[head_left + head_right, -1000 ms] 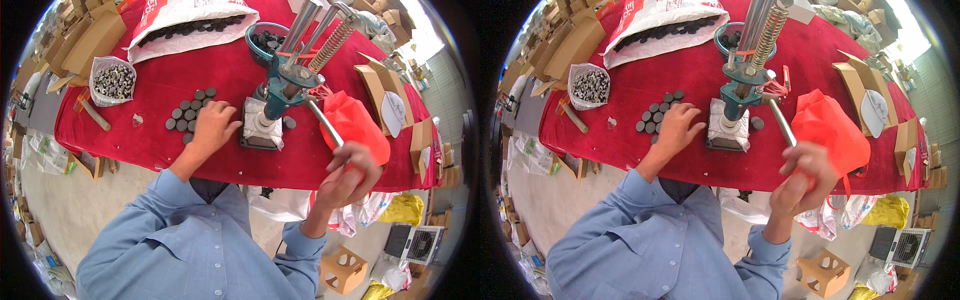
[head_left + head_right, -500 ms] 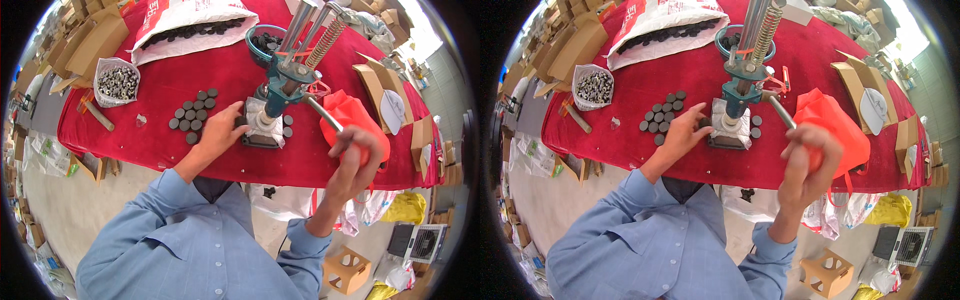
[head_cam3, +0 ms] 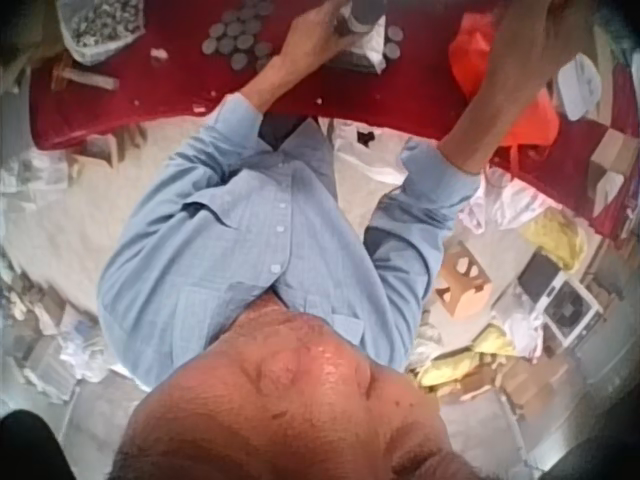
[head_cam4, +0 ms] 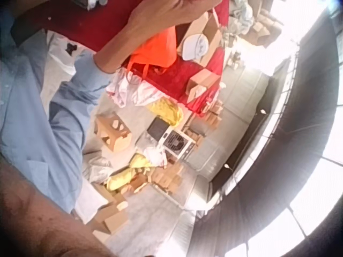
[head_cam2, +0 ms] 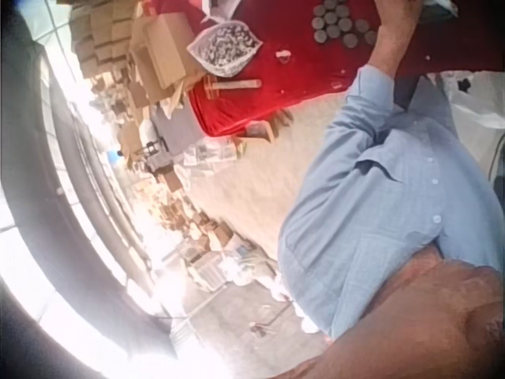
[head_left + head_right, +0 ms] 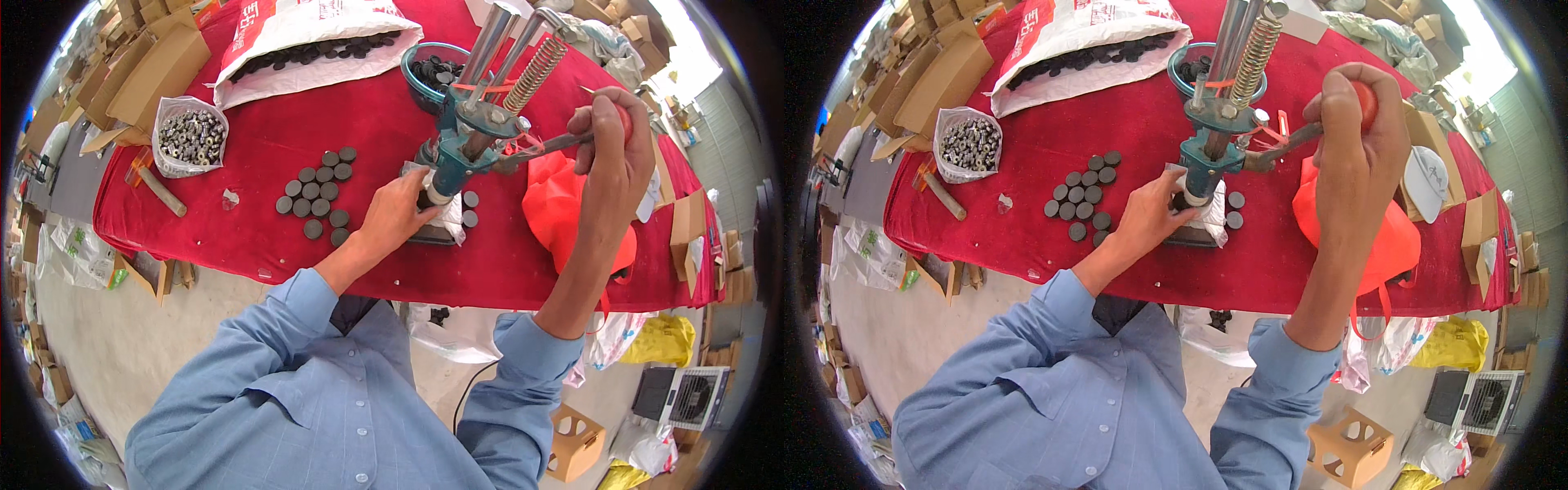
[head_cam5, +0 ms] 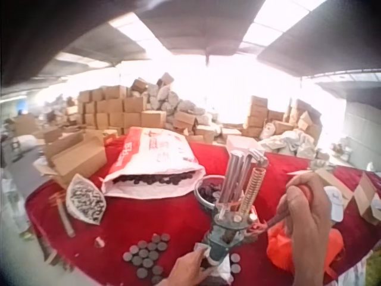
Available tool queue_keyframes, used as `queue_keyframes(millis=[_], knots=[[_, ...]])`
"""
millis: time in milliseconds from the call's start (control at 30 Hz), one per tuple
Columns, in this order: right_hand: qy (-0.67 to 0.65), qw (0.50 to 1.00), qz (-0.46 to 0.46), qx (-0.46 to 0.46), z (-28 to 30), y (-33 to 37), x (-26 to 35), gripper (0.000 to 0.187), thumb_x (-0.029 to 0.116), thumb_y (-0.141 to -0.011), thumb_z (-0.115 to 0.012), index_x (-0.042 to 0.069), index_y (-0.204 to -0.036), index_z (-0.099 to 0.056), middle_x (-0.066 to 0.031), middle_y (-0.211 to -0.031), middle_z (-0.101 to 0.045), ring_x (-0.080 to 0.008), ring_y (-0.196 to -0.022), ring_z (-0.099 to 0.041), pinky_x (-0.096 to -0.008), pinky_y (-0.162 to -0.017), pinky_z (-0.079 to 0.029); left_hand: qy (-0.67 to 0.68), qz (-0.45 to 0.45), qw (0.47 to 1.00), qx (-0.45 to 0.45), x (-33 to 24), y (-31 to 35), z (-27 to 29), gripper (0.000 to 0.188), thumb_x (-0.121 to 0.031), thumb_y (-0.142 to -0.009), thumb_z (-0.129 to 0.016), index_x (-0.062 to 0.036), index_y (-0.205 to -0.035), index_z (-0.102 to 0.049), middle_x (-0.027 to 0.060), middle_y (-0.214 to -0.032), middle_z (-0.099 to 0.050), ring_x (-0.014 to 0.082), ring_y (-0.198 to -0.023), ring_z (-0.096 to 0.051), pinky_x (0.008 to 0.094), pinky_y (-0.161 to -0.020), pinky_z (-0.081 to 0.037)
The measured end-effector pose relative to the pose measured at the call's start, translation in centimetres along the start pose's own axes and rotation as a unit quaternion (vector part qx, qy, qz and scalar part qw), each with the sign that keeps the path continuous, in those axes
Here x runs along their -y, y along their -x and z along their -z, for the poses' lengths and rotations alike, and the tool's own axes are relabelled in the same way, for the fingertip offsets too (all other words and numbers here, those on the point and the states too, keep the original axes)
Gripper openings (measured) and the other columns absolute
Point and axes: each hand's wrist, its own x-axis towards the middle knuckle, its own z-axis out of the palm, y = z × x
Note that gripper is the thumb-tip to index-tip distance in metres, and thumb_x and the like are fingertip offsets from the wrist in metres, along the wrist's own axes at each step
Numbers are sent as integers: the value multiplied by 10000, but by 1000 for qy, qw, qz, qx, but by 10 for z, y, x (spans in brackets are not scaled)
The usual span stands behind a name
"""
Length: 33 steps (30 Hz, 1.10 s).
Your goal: The person assembles metal components onto circular rubber disks using a manual press.
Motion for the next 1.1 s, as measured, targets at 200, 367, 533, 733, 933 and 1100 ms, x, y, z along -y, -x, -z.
queue_keyframes(millis=[200,367,533,733,933,1100], knots=[[8,1000,-12,2,0,1,0,193,199,-1022,-621,18,-1073,-667,-43,-815,-682,-50,-622,-529,-212,-513,-395,-7,28,999,44,-5,-8,-12,707,-191,-803,-886,39,-1370,-533,255,-1117,-688,442,-1046,-676,497,-892,-559],[-6,998,40,-48,2,41,-1,130,87,-1006,-586,7,-1102,-625,-83,-861,-672,-67,-643,-535,-217,-546,-419,35,21,999,27,-1,0,-1,696,-217,-790,-891,15,-1362,-568,213,-1219,-689,411,-1138,-650,483,-968,-536],[-35,984,161,-65,16,131,-37,104,89,-1027,-506,72,-1129,-516,-197,-937,-668,-115,-543,-485,-202,-507,-400,-118,15,992,37,35,-13,60,522,-270,-862,-824,-19,-1297,-679,189,-1371,-650,383,-1264,-593,477,-1097,-471],[-55,993,82,-61,18,226,-67,298,354,-1060,-594,128,-1192,-451,-253,-1149,-628,-179,-647,-586,-273,-539,-494,-299,50,951,57,96,-17,70,396,-193,-892,-770,-70,-1264,-721,146,-1284,-693,370,-1181,-615,462,-988,-508],[-50,993,111,0,30,159,-42,250,234,-1042,-615,61,-1157,-478,-247,-1106,-644,-163,-678,-593,-285,-656,-516,-158,3,987,-11,76,-3,60,372,-181,-824,-836,-38,-1155,-742,132,-1027,-747,323,-946,-690,434,-848,-564],[-45,999,14,-6,22,74,-1,157,104,-1016,-585,14,-1144,-579,-111,-965,-663,-79,-652,-531,-225,-611,-461,44,63,996,36,7,3,27,523,-124,-767,-876,-34,-1244,-681,158,-1002,-748,325,-842,-722,426,-760,-588]])
